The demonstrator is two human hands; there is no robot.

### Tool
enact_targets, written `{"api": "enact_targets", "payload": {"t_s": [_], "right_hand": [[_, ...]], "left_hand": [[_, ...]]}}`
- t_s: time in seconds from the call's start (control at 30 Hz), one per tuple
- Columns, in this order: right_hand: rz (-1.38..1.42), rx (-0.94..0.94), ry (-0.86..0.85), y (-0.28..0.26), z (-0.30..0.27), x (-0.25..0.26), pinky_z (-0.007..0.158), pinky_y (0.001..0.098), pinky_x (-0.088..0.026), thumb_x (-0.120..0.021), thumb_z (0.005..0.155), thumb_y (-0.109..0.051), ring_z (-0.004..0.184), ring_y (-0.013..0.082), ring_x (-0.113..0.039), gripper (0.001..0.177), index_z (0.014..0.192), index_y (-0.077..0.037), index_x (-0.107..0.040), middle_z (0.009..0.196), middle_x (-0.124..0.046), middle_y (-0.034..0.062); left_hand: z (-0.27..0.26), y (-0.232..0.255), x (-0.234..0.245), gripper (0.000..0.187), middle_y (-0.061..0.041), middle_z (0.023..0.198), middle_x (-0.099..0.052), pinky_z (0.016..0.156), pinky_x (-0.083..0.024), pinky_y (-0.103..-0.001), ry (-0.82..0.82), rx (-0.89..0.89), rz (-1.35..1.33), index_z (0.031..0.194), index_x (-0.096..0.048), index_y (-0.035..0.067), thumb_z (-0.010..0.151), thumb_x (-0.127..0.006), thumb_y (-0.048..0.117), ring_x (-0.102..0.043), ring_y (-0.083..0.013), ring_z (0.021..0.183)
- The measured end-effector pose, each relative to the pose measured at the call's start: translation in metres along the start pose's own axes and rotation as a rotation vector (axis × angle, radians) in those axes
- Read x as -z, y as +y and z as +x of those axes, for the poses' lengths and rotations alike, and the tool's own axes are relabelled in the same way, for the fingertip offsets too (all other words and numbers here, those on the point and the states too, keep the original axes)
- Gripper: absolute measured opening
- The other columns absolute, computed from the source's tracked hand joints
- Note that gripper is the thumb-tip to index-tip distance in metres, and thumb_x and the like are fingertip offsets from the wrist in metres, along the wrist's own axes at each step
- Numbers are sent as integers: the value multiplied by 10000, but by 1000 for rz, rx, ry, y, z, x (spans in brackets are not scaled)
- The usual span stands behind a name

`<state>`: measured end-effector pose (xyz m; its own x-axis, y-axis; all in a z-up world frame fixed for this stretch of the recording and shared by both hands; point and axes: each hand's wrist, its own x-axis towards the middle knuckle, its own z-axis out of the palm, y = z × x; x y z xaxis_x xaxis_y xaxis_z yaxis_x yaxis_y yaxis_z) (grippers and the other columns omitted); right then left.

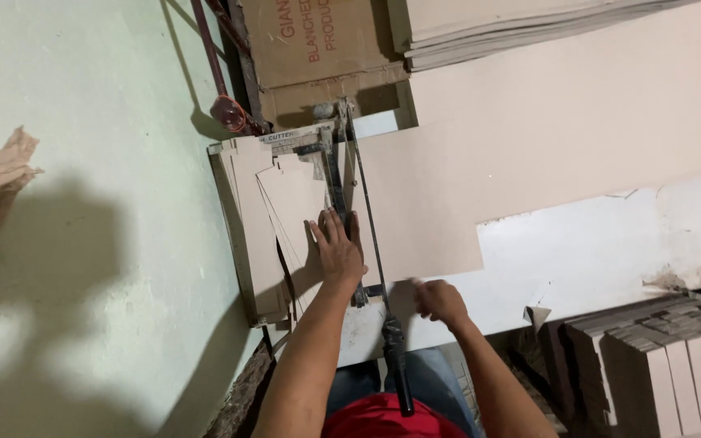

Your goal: The person uses a manual paper cutter to trim large sheets of beige paper into smaller rectangular pieces. They align the paper against the guide, pull the lever to cut, and then stack the resulting pieces on the table.

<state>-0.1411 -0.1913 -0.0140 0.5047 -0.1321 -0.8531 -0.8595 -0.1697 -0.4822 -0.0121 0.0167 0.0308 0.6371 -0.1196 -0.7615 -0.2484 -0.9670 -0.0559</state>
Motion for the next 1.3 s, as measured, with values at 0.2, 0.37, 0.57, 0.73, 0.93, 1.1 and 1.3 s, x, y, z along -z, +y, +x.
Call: {"api": "enact_targets", "payload": {"t_s": [0.2, 0.37, 0.57, 0.73, 0.93, 1.1, 1.3], "right_hand": [[-780, 126, -148, -84, -166, -45, 629, 390, -604, -360, 960, -599, 574, 232, -704, 749, 1621, -297, -185, 620, -702, 51], [-919, 323, 94, 95, -54, -95, 645, 588, -539, -642, 893, -341, 699, 466, -700, 970, 1659, -203, -62, 902, -737, 165], [-724, 281, 14, 52, -91, -79, 564, 527, -546, -627, 949, -354, 676, 433, -726, 876, 1625, -331, -70, 852, -762, 177], [-262, 16, -157, -87, -184, -22, 560, 289, -410, -604, 877, -557, 520, 151, -499, 800, 1578, -323, -298, 572, -529, 21], [550, -40, 143, -12, -45, 3, 833, 526, -479, -647, 966, -361, 957, 427, -618, 655, 1465, -129, -291, 1222, -526, 245], [866, -56, 127, 34, 10, 27, 573, 284, -546, -698, 1004, -421, 637, 187, -666, 321, 942, -188, -486, 833, -618, -28], [670, -77, 156, 45, -9, 7, 647, 379, -618, -729, 988, -297, 743, 305, -732, 331, 998, -37, -524, 952, -722, 166]], "left_hand": [[26, 4, -30, 1074, -327, 1696, 18, 1139, 28, -780, 32, 52, 211, 1526, -434, 14, 768, -743, 709, 64, -512, 1548], [20, 6, -15, 1348, -354, 1675, 33, 1132, 45, -785, 2, 29, 110, 1643, 98, 93, 790, -764, 682, 52, -528, 1542], [16, 1, -13, 1287, -350, 1675, 52, 1148, 125, -741, 36, -1, 5, 1646, 59, 108, 787, -833, 460, 116, -502, 1547], [18, -11, -47, 786, -192, 1664, -35, 1216, 16, -679, 277, -308, 135, 1474, -187, 173, 915, -605, 535, -6, -458, 1545], [-2, -9, -98, 239, 9, 775, -682, 675, -405, -405, 631, -930, 141, 657, -603, 212, 884, -661, 163, -600, -230, 677], [-40, -49, -92, 122, -38, 945, -775, 725, -534, -438, 225, -815, 276, 871, -783, 190, 901, -673, 148, -711, -256, 817], [-47, -90, -36, 252, -141, 1282, -562, 875, -449, -478, 280, -669, 287, 1186, -700, 132, 937, -683, 92, -598, -352, 1095]]}}
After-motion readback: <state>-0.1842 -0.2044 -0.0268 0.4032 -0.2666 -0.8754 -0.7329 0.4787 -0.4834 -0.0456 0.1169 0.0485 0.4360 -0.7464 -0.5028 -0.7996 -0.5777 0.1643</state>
